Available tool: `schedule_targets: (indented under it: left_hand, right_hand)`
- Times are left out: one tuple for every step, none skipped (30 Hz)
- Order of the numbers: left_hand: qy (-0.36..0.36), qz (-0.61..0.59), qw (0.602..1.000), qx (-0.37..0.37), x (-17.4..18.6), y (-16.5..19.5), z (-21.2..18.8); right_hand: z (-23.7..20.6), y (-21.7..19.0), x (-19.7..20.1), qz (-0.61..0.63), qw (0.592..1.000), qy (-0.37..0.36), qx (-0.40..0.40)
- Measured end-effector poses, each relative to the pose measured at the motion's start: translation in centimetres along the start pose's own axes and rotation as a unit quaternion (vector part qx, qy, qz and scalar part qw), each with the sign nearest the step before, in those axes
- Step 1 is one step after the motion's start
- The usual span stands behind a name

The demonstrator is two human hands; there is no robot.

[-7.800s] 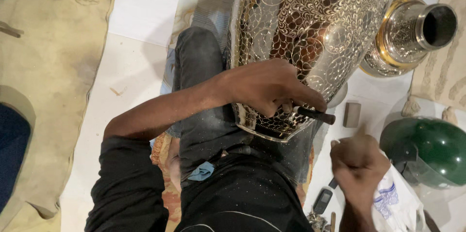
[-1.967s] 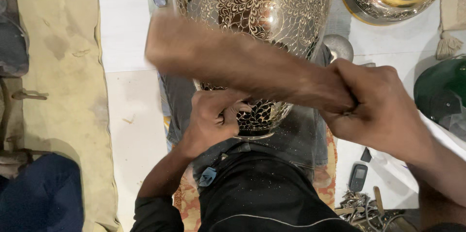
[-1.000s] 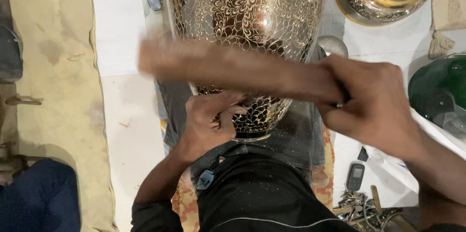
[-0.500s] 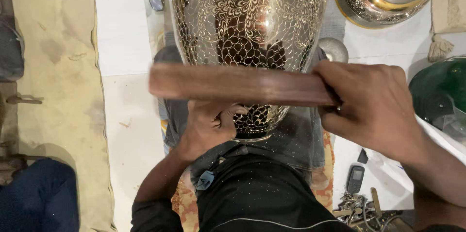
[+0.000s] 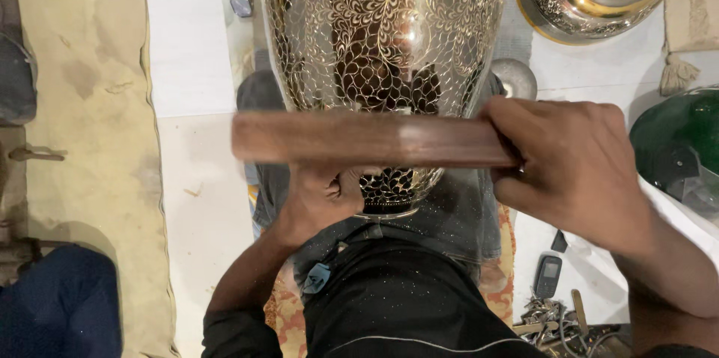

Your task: The person sits on the floor with a large engraved brass vase on their lap and hammers a small chisel against the vase surface with a wooden mallet, working the chisel point along the decorative pattern to carve the design. They reposition the chisel repeatedly and continue striking across different areas of the vase.

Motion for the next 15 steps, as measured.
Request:
schedule_targets:
  left_hand:
    - [0.004,-0.005,1.000,0.004,0.0,0.1,-0.1]
    - [0.007,-0.011,1.000,0.011,0.1,0.2,-0.4]
    - [0.011,-0.017,1.000,0.018,0.1,0.2,-0.6]
    - [0.009,0.001,1.000,0.019,0.1,0.3,-0.8]
    - [0.007,0.021,1.000,0.017,0.0,0.1,-0.9]
    - [0.005,0.040,0.999,0.016,-0.1,0.0,-1.0]
    - [0.001,0.040,0.999,0.010,0.0,-0.3,-1.1]
    - [-0.006,0.039,0.999,0.003,0.0,-0.6,-1.0]
    - [-0.011,0.038,0.999,-0.002,-0.1,-0.9,-1.0]
    - [-0.007,0.017,1.000,-0.009,-0.1,-1.1,-1.0]
    - [-0.003,-0.004,1.000,-0.014,-0.1,-1.2,-1.1]
    - [0.003,-0.024,0.999,-0.022,0.0,-1.3,-1.2]
    - [0.006,-0.015,1.000,-0.022,-0.2,-1.5,-1.0]
    - [0.008,-0.006,1.000,-0.021,-0.4,-1.5,-1.0]
    - [0.008,0.001,1.000,-0.020,-0.4,-1.5,-1.0]
  right_hand:
    - [0.2,-0.2,0.0,0.075,0.997,-0.002,-0.021]
    - [0.4,-0.3,0.0,0.150,0.988,-0.008,-0.043]
    - [0.5,-0.3,0.0,0.224,0.972,-0.014,-0.065]
    - [0.6,-0.5,0.0,0.147,0.988,-0.020,-0.043]
    - [0.6,-0.5,0.0,0.069,0.997,-0.026,-0.019]
    - [0.6,-0.6,-0.1,-0.010,0.999,-0.031,0.006]
    - [0.6,-0.6,0.0,0.012,1.000,-0.014,0.004]
    - [0.5,-0.5,0.0,0.034,0.999,0.004,-0.001]
    - [0.4,-0.5,0.0,0.055,0.998,0.020,-0.004]
    - [0.3,-0.5,0.0,0.117,0.993,0.018,-0.018]
    - [0.3,-0.5,0.0,0.179,0.983,0.015,-0.032]
    - [0.2,-0.5,0.0,0.238,0.970,0.014,-0.044]
    - [0.3,-0.6,0.0,0.160,0.987,0.007,-0.031]
    - [0.3,-0.7,0.0,0.080,0.997,0.000,-0.019]
    - [0.4,-0.8,0.0,0.000,1.000,-0.007,-0.009]
Point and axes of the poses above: each hand's wrist, its own z-axis towards the middle knuckle, its own x-axis out of the back of the hand, y = z × x, the point moved 1 cm from there along z, towards the middle knuckle, and after that the axes turned 9 degrees about -x, right-handed, at the moved point
